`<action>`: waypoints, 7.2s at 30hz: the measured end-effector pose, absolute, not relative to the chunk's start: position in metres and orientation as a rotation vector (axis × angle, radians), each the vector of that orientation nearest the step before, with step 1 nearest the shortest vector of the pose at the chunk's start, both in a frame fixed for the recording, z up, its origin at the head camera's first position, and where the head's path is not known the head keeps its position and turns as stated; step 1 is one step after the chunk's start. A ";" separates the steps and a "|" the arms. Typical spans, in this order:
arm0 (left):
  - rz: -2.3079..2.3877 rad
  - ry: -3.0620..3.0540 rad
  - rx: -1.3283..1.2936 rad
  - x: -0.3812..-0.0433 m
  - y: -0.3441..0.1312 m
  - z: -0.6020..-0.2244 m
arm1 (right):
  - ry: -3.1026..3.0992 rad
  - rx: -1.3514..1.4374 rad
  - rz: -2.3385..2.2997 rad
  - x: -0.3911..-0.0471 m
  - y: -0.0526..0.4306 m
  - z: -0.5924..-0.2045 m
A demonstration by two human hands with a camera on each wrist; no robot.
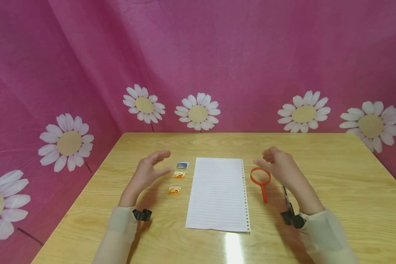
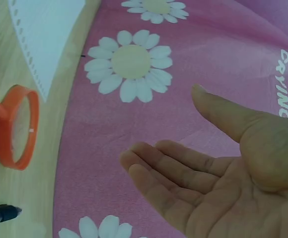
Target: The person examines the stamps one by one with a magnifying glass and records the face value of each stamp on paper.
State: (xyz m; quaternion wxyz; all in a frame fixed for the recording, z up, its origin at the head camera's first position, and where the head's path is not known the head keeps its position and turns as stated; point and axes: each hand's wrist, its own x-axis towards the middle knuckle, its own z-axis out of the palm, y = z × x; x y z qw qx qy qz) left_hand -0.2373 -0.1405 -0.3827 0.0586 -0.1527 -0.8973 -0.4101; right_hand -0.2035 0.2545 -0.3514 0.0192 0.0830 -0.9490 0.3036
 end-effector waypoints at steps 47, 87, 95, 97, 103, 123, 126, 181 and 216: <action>-1.284 -2.939 -0.745 -0.238 -0.171 -0.427 | -3.138 0.255 0.854 -0.191 0.264 -0.399; -1.178 -3.091 -0.936 -0.262 -0.168 -0.434 | -3.284 0.273 0.723 -0.202 0.259 -0.416; -1.129 -3.122 -0.916 -0.264 -0.166 -0.431 | -3.285 0.264 0.731 -0.201 0.260 -0.414; -1.127 -3.121 -0.916 -0.265 -0.165 -0.431 | -3.288 0.250 0.734 -0.201 0.260 -0.414; -1.129 -3.128 -0.907 -0.262 -0.166 -0.432 | -3.294 0.195 0.758 -0.199 0.262 -0.416; -1.118 -3.164 -0.876 -0.257 -0.166 -0.434 | -3.086 0.205 0.843 -0.178 0.263 -0.421; -1.128 -3.155 -0.886 -0.257 -0.166 -0.433 | -3.047 0.237 0.827 -0.175 0.263 -0.423; -1.195 -3.142 -0.886 -0.256 -0.168 -0.436 | -2.794 0.716 0.492 -0.173 0.248 -0.424; -1.200 -3.153 -0.863 -0.255 -0.169 -0.438 | -2.585 0.981 0.422 -0.183 0.224 -0.425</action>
